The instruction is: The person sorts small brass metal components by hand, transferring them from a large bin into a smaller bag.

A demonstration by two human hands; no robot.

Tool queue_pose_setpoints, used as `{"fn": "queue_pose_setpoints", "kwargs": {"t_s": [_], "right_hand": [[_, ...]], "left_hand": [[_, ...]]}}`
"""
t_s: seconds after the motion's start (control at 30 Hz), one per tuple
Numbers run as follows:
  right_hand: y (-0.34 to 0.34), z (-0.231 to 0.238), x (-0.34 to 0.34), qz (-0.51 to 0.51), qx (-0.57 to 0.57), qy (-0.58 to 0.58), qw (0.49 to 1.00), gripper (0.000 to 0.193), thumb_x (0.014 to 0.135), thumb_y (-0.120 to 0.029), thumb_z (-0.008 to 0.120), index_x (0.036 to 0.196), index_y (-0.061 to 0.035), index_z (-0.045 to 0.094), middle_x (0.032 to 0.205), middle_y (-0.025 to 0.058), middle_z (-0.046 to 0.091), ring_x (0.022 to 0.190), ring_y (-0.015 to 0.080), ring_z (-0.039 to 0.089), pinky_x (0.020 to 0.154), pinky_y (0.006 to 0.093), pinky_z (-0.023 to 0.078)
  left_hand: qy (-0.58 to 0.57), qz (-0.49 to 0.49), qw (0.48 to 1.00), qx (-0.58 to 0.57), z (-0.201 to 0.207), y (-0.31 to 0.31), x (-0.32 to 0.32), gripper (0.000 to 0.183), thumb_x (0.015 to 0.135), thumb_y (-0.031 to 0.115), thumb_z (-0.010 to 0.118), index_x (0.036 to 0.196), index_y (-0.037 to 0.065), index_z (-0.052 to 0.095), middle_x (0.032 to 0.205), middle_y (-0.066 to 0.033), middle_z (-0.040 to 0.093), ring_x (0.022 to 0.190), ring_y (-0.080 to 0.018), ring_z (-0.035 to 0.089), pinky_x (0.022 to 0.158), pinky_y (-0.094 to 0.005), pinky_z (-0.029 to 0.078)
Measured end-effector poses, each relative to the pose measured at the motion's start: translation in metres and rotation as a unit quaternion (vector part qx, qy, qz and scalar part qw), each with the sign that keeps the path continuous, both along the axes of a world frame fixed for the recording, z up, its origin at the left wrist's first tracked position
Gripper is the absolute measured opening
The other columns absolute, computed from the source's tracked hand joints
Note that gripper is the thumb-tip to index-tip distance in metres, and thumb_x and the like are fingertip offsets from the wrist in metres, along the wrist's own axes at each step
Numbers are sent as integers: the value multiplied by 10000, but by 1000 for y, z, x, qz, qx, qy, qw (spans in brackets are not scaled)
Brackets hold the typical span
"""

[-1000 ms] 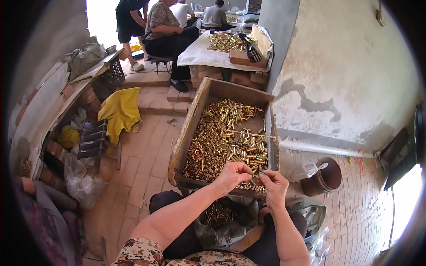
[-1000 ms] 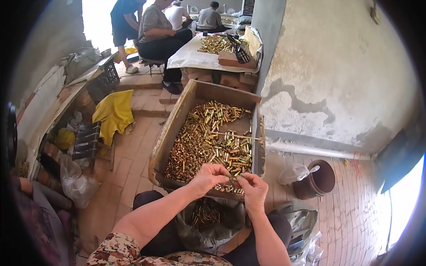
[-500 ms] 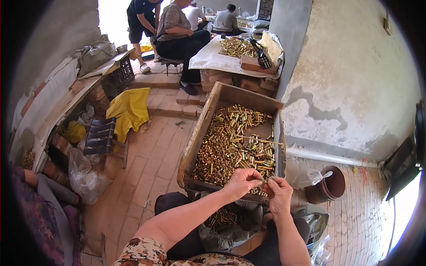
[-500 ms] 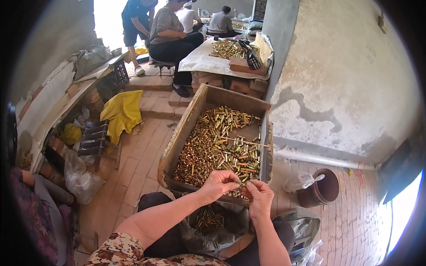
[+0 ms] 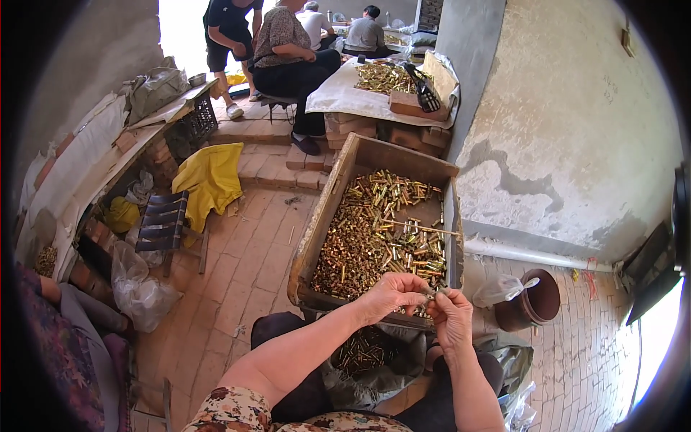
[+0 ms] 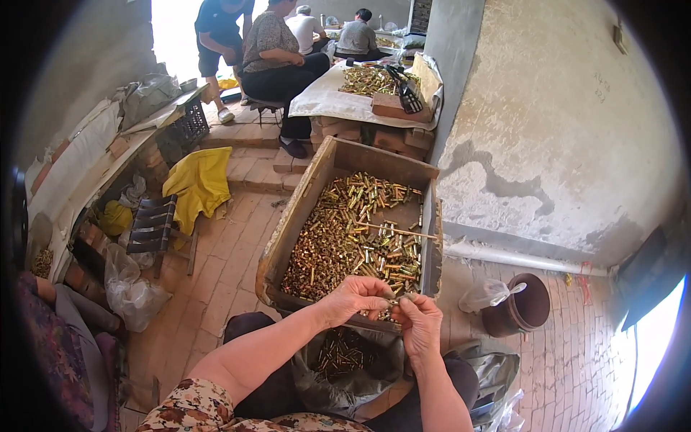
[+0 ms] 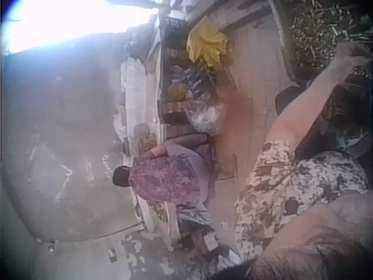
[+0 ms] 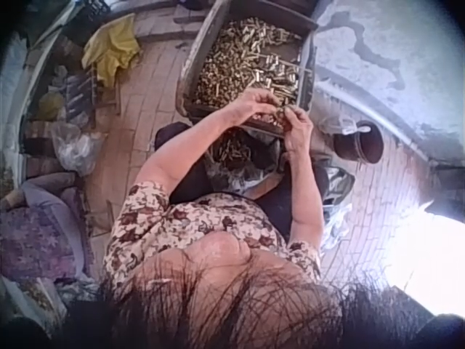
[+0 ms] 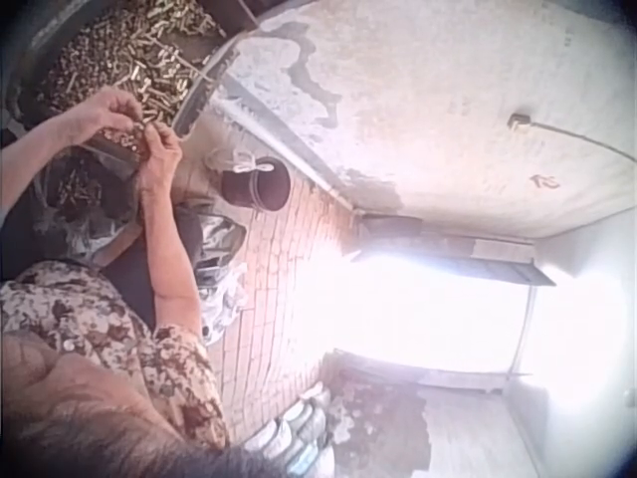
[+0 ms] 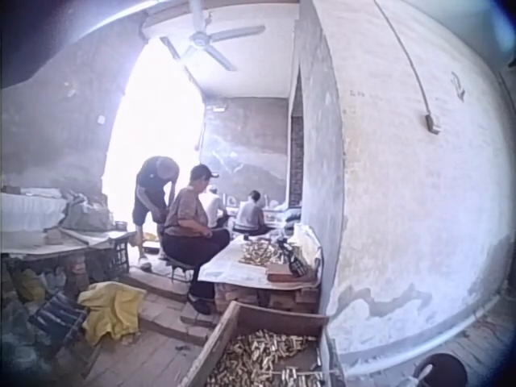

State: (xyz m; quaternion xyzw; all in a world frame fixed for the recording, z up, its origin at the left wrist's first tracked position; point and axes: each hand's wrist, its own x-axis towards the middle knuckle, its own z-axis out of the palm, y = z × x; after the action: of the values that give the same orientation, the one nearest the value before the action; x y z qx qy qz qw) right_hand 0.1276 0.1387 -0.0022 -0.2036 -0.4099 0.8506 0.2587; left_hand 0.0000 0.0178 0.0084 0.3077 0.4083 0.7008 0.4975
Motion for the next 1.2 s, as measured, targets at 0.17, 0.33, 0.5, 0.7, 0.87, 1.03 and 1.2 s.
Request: {"fn": "queue_pose_setpoints", "kwargs": {"t_s": [0.17, 0.33, 0.5, 0.7, 0.87, 1.03, 1.2], "right_hand": [[-3, 0, 2, 22, -26, 19, 999, 71, 791, -4, 625, 845, -39, 594, 743, 67, 627, 638, 157, 627, 567, 255, 545], [-5, 1, 3, 46, -41, 36, 997, 74, 788, -8, 633, 849, -36, 602, 756, 74, 634, 658, 163, 632, 577, 257, 545], [-6, 5, 5, 61, -46, 26, 997, 33, 827, -28, 586, 836, -57, 572, 735, 56, 614, 650, 152, 608, 614, 275, 525], [-6, -2, 5, 81, -68, 42, 994, 45, 816, -28, 606, 845, -60, 592, 759, 65, 630, 665, 158, 622, 603, 264, 538], [-8, -3, 6, 86, -81, 47, 992, 40, 819, -33, 603, 838, -64, 585, 758, 65, 626, 666, 158, 616, 608, 264, 532], [-6, -1, 8, 72, -84, 43, 993, 42, 822, -29, 598, 844, -62, 583, 759, 65, 624, 667, 156, 614, 609, 265, 530], [-10, 3, 3, 72, -79, 22, 994, 49, 815, -19, 604, 851, -46, 586, 772, 60, 623, 665, 155, 618, 597, 269, 540]], "left_hand": [[-7, -11, 1000, -3, 0, -2, 1, 98, 807, 28, 612, 896, -13, 617, 778, -61, 628, 587, -102, 562, 538, -207, 456], [-48, -14, 999, 12, -5, -3, 0, 85, 794, 17, 624, 867, -27, 623, 779, -89, 634, 586, -127, 580, 539, -221, 473], [-64, -28, 997, 31, -4, -3, 2, 95, 779, 4, 633, 867, -29, 621, 783, -104, 634, 586, -146, 596, 560, -252, 508], [-72, -27, 996, 50, -2, -5, 3, 84, 781, 5, 631, 858, -27, 622, 788, -112, 634, 589, -144, 598, 566, -250, 510], [-88, -31, 994, 51, -1, -8, 5, 79, 784, 6, 628, 855, -26, 620, 793, -115, 635, 591, -140, 599, 566, -250, 511], [-92, -33, 994, 46, -1, -5, 7, 75, 788, -2, 614, 861, -17, 618, 784, -118, 636, 582, -141, 601, 561, -246, 507], [-87, -7, 996, 12, 6, -11, 4, 55, 791, -23, 588, 843, -16, 607, 767, -132, 633, 581, -153, 604, 553, -248, 504]]}}
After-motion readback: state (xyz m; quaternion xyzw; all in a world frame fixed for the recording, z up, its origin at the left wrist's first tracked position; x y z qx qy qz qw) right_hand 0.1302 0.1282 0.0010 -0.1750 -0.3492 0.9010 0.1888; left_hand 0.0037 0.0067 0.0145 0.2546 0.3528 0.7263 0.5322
